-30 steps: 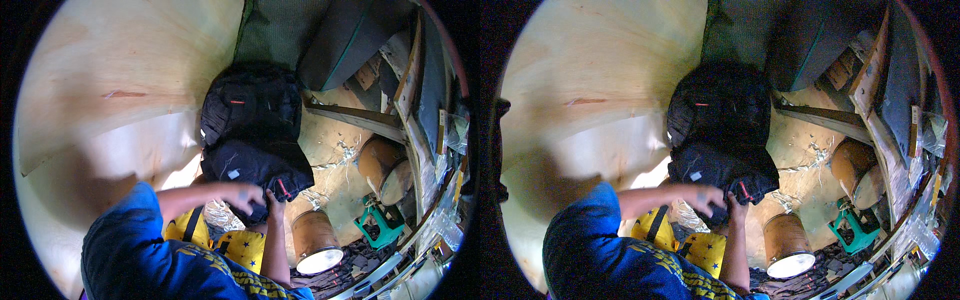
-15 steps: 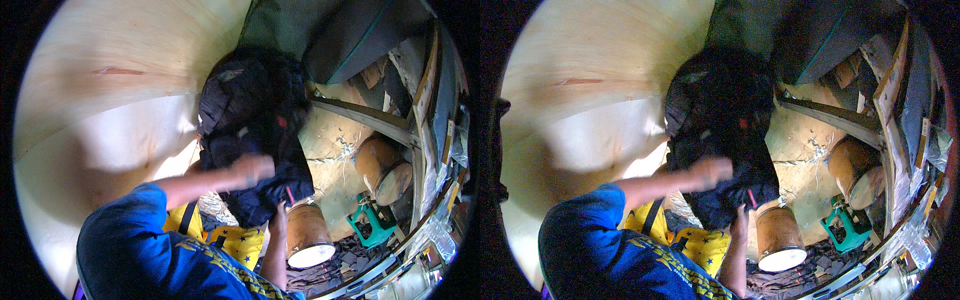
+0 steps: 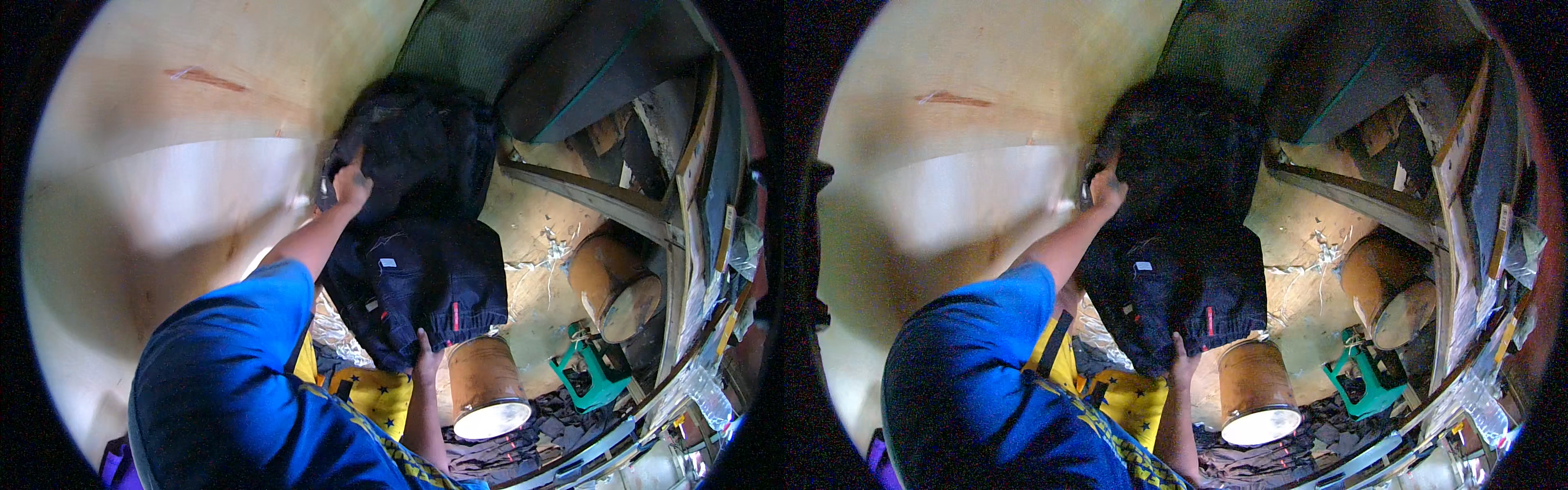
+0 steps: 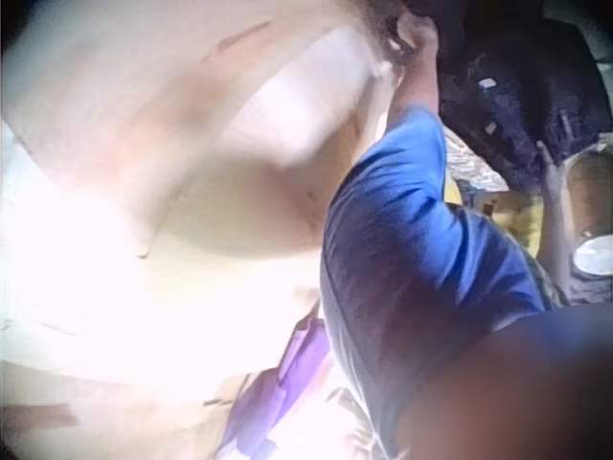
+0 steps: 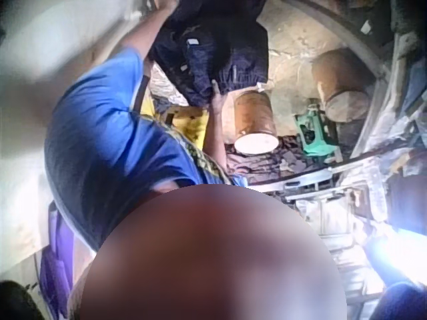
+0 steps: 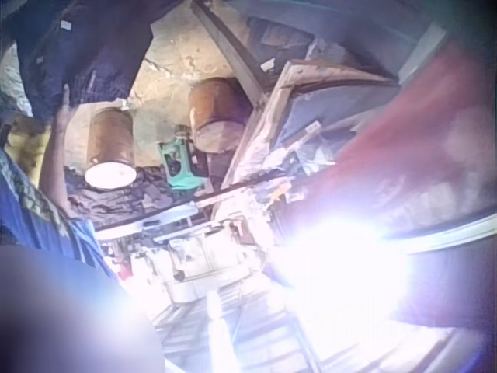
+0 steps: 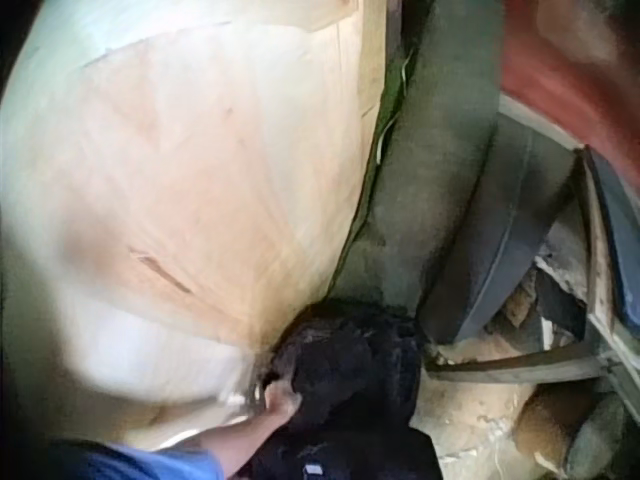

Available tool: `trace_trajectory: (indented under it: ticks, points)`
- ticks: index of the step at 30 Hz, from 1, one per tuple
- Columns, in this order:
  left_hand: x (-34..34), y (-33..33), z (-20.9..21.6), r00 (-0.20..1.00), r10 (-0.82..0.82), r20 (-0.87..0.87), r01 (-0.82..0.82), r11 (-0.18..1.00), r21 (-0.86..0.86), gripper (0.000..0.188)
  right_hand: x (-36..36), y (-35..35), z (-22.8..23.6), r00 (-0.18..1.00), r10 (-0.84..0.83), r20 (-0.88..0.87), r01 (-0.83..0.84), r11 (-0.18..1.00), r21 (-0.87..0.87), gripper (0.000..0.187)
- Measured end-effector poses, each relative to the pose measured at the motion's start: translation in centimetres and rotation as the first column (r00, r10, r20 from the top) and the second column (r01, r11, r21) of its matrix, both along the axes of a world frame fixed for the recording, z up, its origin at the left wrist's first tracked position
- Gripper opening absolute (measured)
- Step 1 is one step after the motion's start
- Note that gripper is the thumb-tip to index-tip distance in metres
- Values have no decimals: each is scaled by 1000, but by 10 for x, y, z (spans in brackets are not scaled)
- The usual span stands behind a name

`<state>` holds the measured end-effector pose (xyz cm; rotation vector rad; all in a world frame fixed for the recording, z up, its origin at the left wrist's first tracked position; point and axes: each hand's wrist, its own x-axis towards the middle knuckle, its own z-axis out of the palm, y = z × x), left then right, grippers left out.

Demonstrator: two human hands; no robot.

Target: The person repeatedly brushes dark trousers with a small handheld brush on a wooden workbench, flipping each pair to treat both sides. After brushing, the person folds the trousers and stacks them on the bench.

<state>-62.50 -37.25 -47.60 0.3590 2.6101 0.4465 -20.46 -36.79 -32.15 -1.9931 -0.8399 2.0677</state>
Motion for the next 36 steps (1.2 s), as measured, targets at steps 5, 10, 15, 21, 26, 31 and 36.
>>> trace_trajectory:
  ticks: [5,10,15,21,26,31,36]
  points:
    - [173,-48,144,448,-869,208,754,493,434,58,-26,44,2,960,-122,-254,66,974,-218,64]
    - [181,-26,140,168,-889,427,573,440,691,55,-30,63,-34,997,73,-5,-73,996,-54,73]
    - [-31,48,-17,685,-706,-180,689,708,-153,85,15,31,-58,998,-7,-57,10,999,39,68]
    - [-78,3,-16,966,-257,-33,259,961,103,58,27,11,-59,997,-16,-72,21,996,82,65]
    - [200,-42,146,571,-821,13,710,501,495,21,-5,28,-65,997,14,-72,-13,1000,21,66]
    - [187,-45,92,765,-612,201,391,690,609,29,11,38,-77,993,84,-80,-73,989,129,68]
    - [4,-26,-83,911,-365,-191,299,905,-303,95,62,30,-81,990,-26,-140,26,1000,-3,72]
